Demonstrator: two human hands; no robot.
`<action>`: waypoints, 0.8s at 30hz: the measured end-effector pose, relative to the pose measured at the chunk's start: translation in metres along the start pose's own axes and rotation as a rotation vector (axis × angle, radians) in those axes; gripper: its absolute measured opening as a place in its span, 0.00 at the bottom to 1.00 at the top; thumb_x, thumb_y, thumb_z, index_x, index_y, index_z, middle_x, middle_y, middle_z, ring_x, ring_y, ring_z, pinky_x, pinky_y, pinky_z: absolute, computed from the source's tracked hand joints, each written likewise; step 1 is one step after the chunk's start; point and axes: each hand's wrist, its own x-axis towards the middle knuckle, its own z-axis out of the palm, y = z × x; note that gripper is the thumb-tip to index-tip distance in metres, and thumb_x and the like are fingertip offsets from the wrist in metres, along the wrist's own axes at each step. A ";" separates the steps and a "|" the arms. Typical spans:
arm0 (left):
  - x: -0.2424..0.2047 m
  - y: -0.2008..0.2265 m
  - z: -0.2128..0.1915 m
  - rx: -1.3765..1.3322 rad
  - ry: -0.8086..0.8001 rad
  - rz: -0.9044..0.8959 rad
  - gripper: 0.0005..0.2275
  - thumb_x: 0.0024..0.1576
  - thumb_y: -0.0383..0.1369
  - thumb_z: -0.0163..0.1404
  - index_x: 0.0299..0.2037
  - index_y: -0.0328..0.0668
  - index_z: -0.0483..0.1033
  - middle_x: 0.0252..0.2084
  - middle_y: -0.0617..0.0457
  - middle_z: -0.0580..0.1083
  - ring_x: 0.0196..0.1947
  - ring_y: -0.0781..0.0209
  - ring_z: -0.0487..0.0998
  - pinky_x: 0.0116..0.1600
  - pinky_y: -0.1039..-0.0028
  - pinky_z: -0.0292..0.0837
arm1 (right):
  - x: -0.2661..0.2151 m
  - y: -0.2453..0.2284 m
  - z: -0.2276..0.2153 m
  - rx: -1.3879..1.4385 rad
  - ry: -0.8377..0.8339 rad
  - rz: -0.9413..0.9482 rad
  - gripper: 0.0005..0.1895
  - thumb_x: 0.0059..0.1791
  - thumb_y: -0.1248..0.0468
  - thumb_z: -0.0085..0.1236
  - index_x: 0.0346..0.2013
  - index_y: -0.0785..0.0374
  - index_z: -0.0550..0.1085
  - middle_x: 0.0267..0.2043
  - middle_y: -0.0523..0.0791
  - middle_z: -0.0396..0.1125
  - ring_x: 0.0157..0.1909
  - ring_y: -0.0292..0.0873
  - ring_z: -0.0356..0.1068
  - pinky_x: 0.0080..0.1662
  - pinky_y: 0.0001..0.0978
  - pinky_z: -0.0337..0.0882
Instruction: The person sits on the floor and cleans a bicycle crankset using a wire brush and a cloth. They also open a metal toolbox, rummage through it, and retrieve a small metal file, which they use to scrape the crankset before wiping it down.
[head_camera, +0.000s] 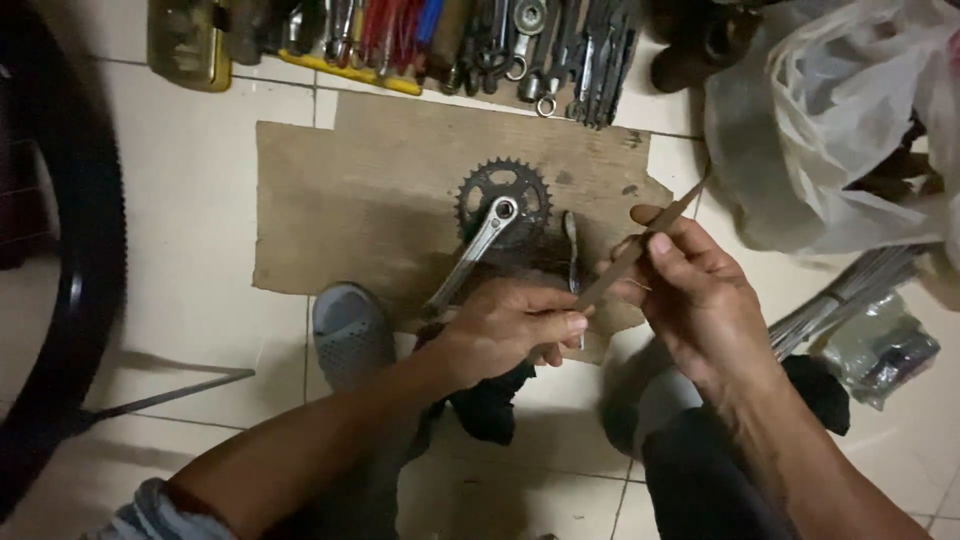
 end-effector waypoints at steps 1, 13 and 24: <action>-0.001 0.002 0.001 -0.030 -0.005 0.000 0.24 0.56 0.34 0.60 0.58 0.23 0.72 0.36 0.35 0.80 0.25 0.58 0.83 0.31 0.75 0.81 | 0.001 0.001 0.000 0.006 -0.002 -0.008 0.17 0.56 0.63 0.47 0.58 0.66 0.69 0.39 0.51 0.66 0.40 0.43 0.69 0.45 0.36 0.76; -0.014 0.025 0.011 0.202 0.063 -0.015 0.22 0.56 0.40 0.55 0.56 0.33 0.76 0.36 0.43 0.80 0.28 0.61 0.82 0.31 0.75 0.81 | 0.011 0.007 -0.004 0.013 0.069 0.011 0.15 0.56 0.64 0.48 0.57 0.61 0.69 0.37 0.50 0.68 0.41 0.47 0.72 0.46 0.40 0.77; 0.020 -0.046 -0.078 0.964 0.730 0.720 0.20 0.56 0.43 0.61 0.54 0.41 0.76 0.40 0.50 0.74 0.36 0.57 0.77 0.40 0.76 0.75 | 0.045 0.039 -0.017 -0.146 0.109 -0.024 0.17 0.56 0.66 0.47 0.60 0.67 0.66 0.32 0.49 0.65 0.29 0.42 0.69 0.30 0.31 0.71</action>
